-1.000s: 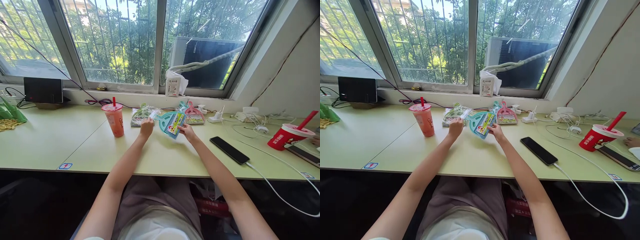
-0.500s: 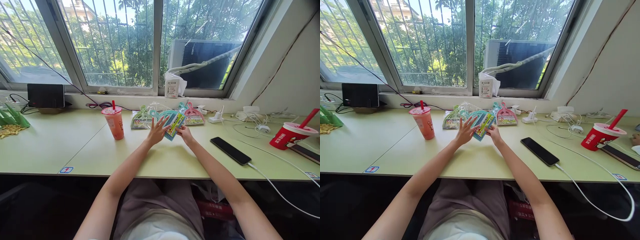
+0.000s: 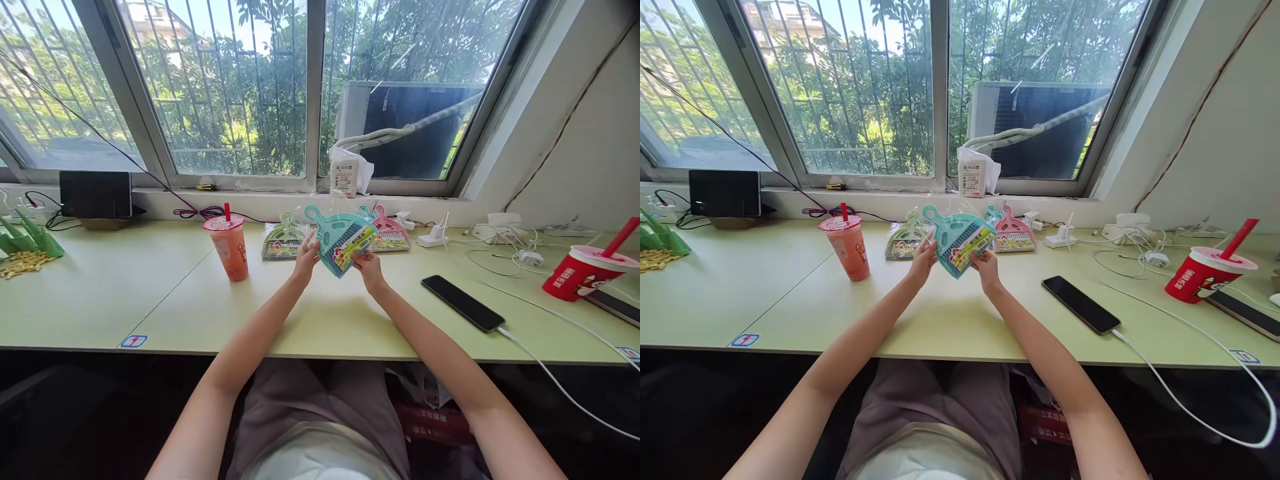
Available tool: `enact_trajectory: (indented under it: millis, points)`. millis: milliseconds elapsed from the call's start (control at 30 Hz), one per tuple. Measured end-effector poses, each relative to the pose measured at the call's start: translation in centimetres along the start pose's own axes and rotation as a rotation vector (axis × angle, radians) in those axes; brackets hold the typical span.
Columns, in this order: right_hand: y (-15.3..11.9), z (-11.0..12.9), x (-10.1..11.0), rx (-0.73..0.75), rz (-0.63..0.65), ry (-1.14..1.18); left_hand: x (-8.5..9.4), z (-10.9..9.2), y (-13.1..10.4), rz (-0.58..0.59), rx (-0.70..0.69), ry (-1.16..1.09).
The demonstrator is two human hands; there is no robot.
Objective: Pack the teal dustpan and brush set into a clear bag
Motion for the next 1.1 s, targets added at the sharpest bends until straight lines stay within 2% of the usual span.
enact_trajectory:
  millis: [167,367,500,600,667,733,867,967,1100]
  points:
    - [-0.3,-0.2,-0.2,0.051,-0.152,0.038,-1.5,1.8,-1.1,0.080,-0.008,-0.019]
    - [0.1,0.1,0.5,0.054,-0.149,0.028,-2.2,2.9,-1.5,0.161,0.072,0.050]
    - [0.6,0.5,0.7,0.022,-0.071,0.109,-1.3,1.3,-1.1,0.218,-0.010,0.206]
    - [0.9,0.7,0.8,-0.013,-0.030,0.111,-0.8,-0.4,-1.1,0.362,-0.083,0.406]
    - [0.9,0.7,0.7,-0.030,-0.003,0.089,-0.7,-1.2,-1.3,0.430,-0.112,0.427]
    - [0.8,0.5,0.5,-0.051,0.042,0.066,-0.8,-1.6,-1.5,0.376,-0.122,0.342]
    - [0.5,0.3,0.2,-0.044,0.105,-0.001,-1.4,-1.3,-1.7,0.169,-0.115,0.229]
    - [0.4,0.6,0.3,0.009,0.083,-0.010,-2.1,-0.5,-1.9,0.219,-0.127,0.226]
    - [0.6,1.5,0.8,0.052,0.029,0.045,-3.1,1.2,-2.3,0.394,-0.086,0.256]
Point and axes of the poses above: each hand's wrist, its own y-axis towards the middle knuckle, its own x-axis out of the back of the hand, z = x × y, the point moved 3 cm from there along y, towards the middle knuckle, and after that the axes turned 8 degrees about x, right-handed, at the moved point
